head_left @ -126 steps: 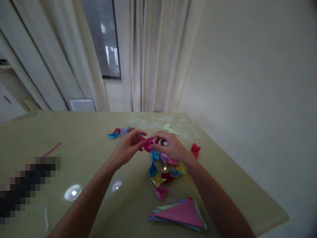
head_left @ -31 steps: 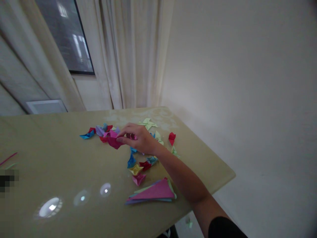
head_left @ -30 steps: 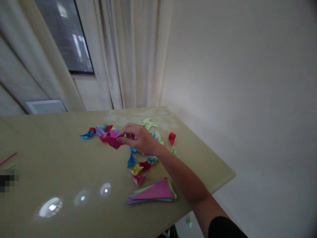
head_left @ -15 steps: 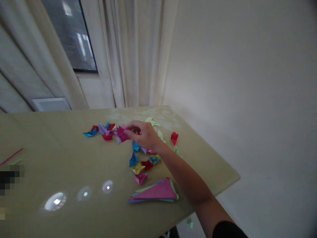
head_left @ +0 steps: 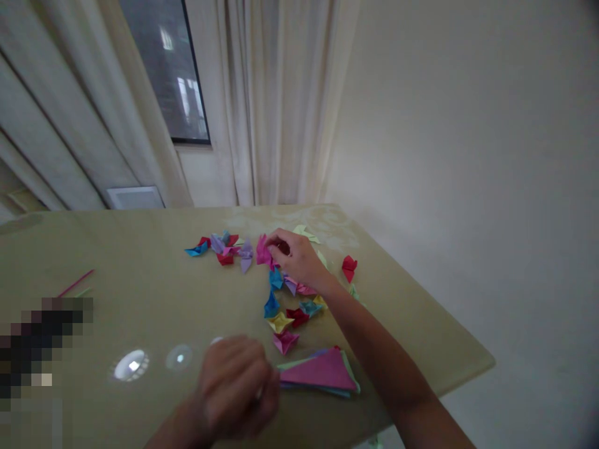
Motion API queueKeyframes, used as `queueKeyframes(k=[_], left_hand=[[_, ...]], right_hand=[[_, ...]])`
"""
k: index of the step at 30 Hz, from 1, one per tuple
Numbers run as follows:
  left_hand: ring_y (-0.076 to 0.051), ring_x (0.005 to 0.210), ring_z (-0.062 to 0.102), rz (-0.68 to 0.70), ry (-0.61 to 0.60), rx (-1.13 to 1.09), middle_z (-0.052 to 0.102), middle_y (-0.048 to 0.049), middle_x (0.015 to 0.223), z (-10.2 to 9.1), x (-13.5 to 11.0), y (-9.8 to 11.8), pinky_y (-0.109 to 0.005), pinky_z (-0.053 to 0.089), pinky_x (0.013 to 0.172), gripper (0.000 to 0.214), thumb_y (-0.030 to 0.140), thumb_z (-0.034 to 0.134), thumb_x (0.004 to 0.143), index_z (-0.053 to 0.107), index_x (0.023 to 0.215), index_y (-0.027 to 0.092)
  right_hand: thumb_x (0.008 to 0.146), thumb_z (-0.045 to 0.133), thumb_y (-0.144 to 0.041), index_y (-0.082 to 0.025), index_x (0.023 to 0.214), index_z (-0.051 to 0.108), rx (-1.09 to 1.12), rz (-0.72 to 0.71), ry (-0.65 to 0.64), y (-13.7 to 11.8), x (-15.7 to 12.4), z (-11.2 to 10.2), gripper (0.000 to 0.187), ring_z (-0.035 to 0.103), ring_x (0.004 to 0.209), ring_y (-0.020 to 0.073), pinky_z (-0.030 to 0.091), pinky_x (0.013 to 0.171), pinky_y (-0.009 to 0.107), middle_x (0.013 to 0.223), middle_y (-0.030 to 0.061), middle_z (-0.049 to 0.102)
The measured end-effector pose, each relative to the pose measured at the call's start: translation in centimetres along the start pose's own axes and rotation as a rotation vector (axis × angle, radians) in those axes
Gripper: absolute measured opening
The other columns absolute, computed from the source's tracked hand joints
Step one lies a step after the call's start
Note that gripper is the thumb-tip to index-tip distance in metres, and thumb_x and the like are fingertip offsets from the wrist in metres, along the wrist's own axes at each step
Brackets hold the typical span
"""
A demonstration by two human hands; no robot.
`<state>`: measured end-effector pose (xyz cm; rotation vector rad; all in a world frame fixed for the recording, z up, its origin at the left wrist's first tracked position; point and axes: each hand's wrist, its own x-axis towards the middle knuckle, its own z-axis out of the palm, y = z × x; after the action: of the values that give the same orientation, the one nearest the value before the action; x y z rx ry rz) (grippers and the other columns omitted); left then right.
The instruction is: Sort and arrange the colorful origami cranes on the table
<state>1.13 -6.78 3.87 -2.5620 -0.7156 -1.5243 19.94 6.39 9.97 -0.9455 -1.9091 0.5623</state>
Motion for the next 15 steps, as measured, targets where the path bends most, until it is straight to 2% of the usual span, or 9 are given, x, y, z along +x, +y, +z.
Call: queueKeyframes(k=[2, 3, 5, 7, 8, 10, 12, 15], left_hand=[[-0.010, 0.050, 0.048, -0.200, -0.005, 0.055, 0.052, 0.0050, 0.061, 1.7, 1.5, -4.1, -0.024, 0.041, 0.052, 0.029, 0.017, 0.054, 0.103, 0.052, 0.074, 0.021], [-0.012, 0.052, 0.051, -0.342, -0.001, 0.107, 0.054, 0.0037, 0.063, 2.6, 2.2, -6.5, -0.025, 0.041, 0.053, 0.026, 0.017, 0.052, 0.101, 0.052, 0.076, 0.022], [-0.020, 0.074, 0.066, -0.597, 0.006, 0.243, 0.069, -0.0052, 0.087, 3.9, 3.3, -11.3, -0.030, 0.051, 0.067, 0.010, 0.021, 0.052, 0.098, 0.062, 0.097, 0.020], [-0.031, 0.107, 0.069, -0.674, -0.053, 0.392, 0.071, -0.0188, 0.119, 4.7, 3.5, -15.4, -0.041, 0.054, 0.091, 0.030, 0.017, 0.051, 0.092, 0.063, 0.119, 0.013], [-0.035, 0.114, 0.067, -0.695, -0.116, 0.452, 0.070, -0.0215, 0.124, 5.0, 3.3, -17.0, -0.044, 0.052, 0.098, 0.037, 0.015, 0.049, 0.090, 0.063, 0.124, 0.010], [-0.039, 0.120, 0.064, -0.704, -0.259, 0.519, 0.071, -0.0217, 0.129, 5.2, 2.6, -19.1, -0.049, 0.049, 0.103, 0.044, 0.016, 0.048, 0.092, 0.063, 0.133, 0.009], [-0.040, 0.120, 0.064, -0.708, -0.352, 0.537, 0.073, -0.0182, 0.129, 5.2, 2.0, -19.8, -0.049, 0.048, 0.102, 0.042, 0.022, 0.047, 0.097, 0.066, 0.132, 0.013], [-0.038, 0.116, 0.066, -0.731, -0.384, 0.510, 0.077, -0.0132, 0.126, 5.0, 1.7, -19.9, -0.049, 0.048, 0.100, 0.035, 0.026, 0.046, 0.100, 0.074, 0.119, 0.020]], right_hand=[[0.094, 0.062, -0.011, -0.018, 0.097, 0.074, -0.046, 0.023, 0.009, 0.0, 0.1, -0.3, 0.015, 0.066, 0.076, 0.0132, 0.047, 0.074, 0.022, 0.085, -0.0008, 0.074], [0.094, 0.063, -0.010, -0.018, 0.098, 0.075, -0.090, 0.028, 0.004, 0.0, 0.1, -0.4, 0.016, 0.067, 0.077, 0.0137, 0.047, 0.075, 0.023, 0.087, 0.0001, 0.075], [0.094, 0.063, -0.009, -0.018, 0.101, 0.078, -0.217, 0.014, -0.039, -0.3, 0.0, -0.8, 0.019, 0.069, 0.081, 0.0154, 0.048, 0.078, 0.024, 0.092, 0.0022, 0.077], [0.095, 0.064, -0.009, -0.020, 0.108, 0.079, -0.355, -0.013, -0.122, -0.5, -0.2, -1.1, 0.023, 0.070, 0.089, 0.0181, 0.049, 0.084, 0.027, 0.099, 0.0045, 0.079], [0.095, 0.064, -0.010, -0.021, 0.112, 0.079, -0.411, -0.023, -0.172, -0.5, -0.3, -1.1, 0.025, 0.071, 0.093, 0.0195, 0.049, 0.087, 0.028, 0.104, 0.0055, 0.080], [0.097, 0.064, -0.012, -0.022, 0.119, 0.078, -0.482, -0.025, -0.265, -0.4, -0.5, -0.9, 0.028, 0.071, 0.100, 0.0212, 0.049, 0.090, 0.029, 0.110, 0.0063, 0.080], [0.100, 0.061, -0.012, -0.023, 0.122, 0.077, -0.518, -0.021, -0.329, -0.1, -0.7, -0.4, 0.029, 0.071, 0.103, 0.0215, 0.050, 0.092, 0.030, 0.113, 0.0061, 0.079], [0.106, 0.057, -0.013, -0.022, 0.121, 0.075, -0.553, -0.029, -0.390, 0.3, -0.8, 0.6, 0.025, 0.070, 0.105, 0.0207, 0.049, 0.094, 0.030, 0.112, 0.0059, 0.078]])
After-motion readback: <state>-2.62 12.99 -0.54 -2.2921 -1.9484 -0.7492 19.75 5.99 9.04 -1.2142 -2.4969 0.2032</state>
